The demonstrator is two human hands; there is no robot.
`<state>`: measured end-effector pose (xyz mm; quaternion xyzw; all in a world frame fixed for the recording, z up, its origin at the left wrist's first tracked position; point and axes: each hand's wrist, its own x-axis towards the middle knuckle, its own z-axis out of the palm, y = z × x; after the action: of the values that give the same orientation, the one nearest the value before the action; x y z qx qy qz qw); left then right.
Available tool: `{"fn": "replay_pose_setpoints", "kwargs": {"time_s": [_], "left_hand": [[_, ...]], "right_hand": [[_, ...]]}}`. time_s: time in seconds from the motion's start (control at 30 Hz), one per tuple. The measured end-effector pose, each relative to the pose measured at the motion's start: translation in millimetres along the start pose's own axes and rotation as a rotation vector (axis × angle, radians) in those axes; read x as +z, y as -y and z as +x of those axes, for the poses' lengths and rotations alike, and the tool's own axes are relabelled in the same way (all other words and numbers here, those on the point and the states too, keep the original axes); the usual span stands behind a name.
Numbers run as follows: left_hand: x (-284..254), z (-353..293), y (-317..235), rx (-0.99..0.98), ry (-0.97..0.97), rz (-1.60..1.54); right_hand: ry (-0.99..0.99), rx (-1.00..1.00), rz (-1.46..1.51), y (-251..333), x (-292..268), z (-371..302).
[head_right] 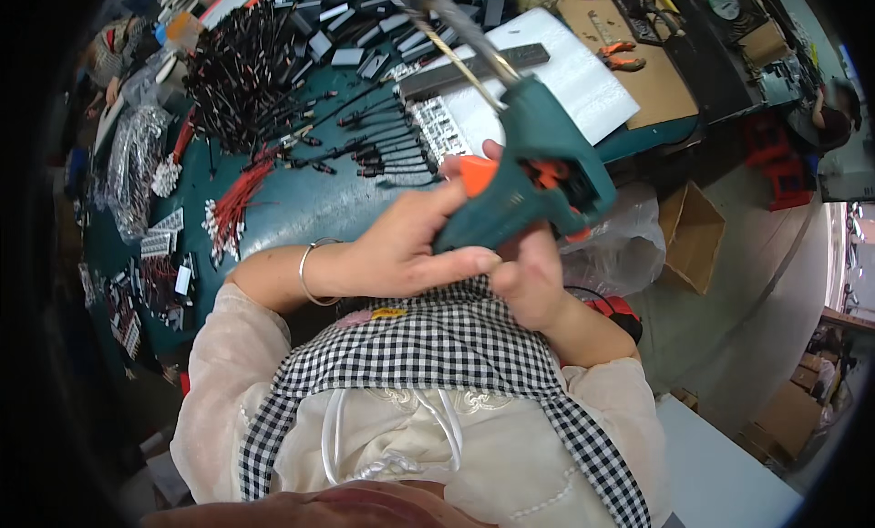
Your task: The person uses a soldering iron to attach wires to a circuit board. They repeatedly pick up wires, apply solder to the board, and place the finished units on the table. The person also uses a small handheld device to assist with the soldering process.
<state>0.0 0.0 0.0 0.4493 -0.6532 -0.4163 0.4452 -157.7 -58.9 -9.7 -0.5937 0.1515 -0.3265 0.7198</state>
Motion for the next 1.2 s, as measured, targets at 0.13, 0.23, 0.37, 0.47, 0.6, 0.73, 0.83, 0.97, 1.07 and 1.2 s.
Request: {"fn": "replay_pose_setpoints", "kwargs": {"time_s": [0.13,0.23,0.37,0.47,0.6,0.73,0.83,0.97,1.07,1.2], "left_hand": [[17,-3,13,-0.037,0.061,0.024],[17,-2,26,0.097,0.181,0.268],[-5,-3,17,0.123,0.222,0.591],[-33,4,19,0.031,0.072,0.854],[-59,-1,43,-0.005,-0.005,1.176],[-56,-14,69,-0.048,0.078,1.181],[-50,-21,74,-0.014,-0.009,1.120],[-70,-33,57,-0.096,-0.096,0.925],[-108,-41,57,-0.129,-0.342,0.972],[-161,-31,90,-0.124,-0.467,1.329]], "right_hand": [[-0.089,0.061,0.217,-8,-9,-3],[-0.217,0.018,0.259,-17,-32,-9],[-0.334,-0.044,0.105,5,-83,-25],[-0.410,-0.130,0.042,24,-102,-40],[-0.410,-0.118,0.054,17,-104,-39],[-0.272,-0.089,0.227,-36,-66,-12],[-0.182,-0.058,0.346,-63,-39,5],[-0.140,-0.061,0.260,-70,-31,9],[-0.124,-0.069,0.242,-71,-35,7],[-0.133,-0.054,0.192,-63,-37,1]]}}
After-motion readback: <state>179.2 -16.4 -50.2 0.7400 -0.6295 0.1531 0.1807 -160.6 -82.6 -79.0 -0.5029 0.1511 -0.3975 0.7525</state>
